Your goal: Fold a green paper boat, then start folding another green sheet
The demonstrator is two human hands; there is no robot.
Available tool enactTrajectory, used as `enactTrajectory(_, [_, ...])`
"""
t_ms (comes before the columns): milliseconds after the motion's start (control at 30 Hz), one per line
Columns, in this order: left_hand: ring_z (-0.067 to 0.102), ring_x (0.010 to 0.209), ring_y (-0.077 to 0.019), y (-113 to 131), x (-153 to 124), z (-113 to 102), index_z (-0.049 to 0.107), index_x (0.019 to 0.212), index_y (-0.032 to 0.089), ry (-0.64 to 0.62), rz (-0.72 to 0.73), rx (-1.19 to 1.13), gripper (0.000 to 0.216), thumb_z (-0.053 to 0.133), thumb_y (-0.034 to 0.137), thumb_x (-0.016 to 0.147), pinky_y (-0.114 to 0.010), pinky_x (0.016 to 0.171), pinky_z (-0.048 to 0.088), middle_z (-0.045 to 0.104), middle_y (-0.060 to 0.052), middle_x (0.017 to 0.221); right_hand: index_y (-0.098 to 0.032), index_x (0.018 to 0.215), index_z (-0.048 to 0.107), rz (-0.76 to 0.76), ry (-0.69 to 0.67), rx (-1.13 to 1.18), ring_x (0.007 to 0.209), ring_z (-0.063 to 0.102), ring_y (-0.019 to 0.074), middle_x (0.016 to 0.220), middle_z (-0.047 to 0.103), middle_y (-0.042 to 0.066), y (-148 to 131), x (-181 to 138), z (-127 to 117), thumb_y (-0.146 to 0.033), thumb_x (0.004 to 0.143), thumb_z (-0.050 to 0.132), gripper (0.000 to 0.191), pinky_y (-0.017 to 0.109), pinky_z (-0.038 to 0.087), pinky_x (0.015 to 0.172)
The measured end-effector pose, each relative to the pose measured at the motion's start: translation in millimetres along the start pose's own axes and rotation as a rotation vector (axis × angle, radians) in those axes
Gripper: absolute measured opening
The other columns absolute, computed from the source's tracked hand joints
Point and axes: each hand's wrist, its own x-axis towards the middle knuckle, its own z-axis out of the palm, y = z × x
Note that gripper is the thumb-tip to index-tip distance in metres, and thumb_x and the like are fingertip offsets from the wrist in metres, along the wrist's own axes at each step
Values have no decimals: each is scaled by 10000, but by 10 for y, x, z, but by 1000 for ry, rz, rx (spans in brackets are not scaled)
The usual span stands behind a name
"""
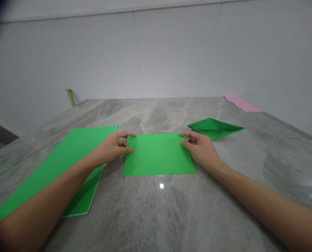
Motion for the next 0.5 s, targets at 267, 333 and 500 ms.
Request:
enactTrajectory(267, [484,550,-120,-2,-14,8,624,1201,171,0,0,-12,532,695,178,673,-226,517,346,513,53,607,-166,944,703,-7,5,6,573,490,137,639,531,-19,-18,-12,0,-337,679,694,315,280,375,551])
enactTrajectory(333, [490,554,-121,-14,-12,8,625,1195,174,1,7,-17,527,697,178,673,-230,523,353,519,50,615,-169,939,707,-12,9,3,572,492,137,637,530,-20,-11,-9,-2,-336,680,691,309,281,378,550])
enactTrajectory(500, [485,553,-119,-18,-7,7,626,1197,179,3,8,-1,534,703,171,668,-225,517,347,508,54,612,-159,957,704,-7,8,-12,579,491,137,645,524,-20,12,2,-5,-337,679,687,330,282,369,554])
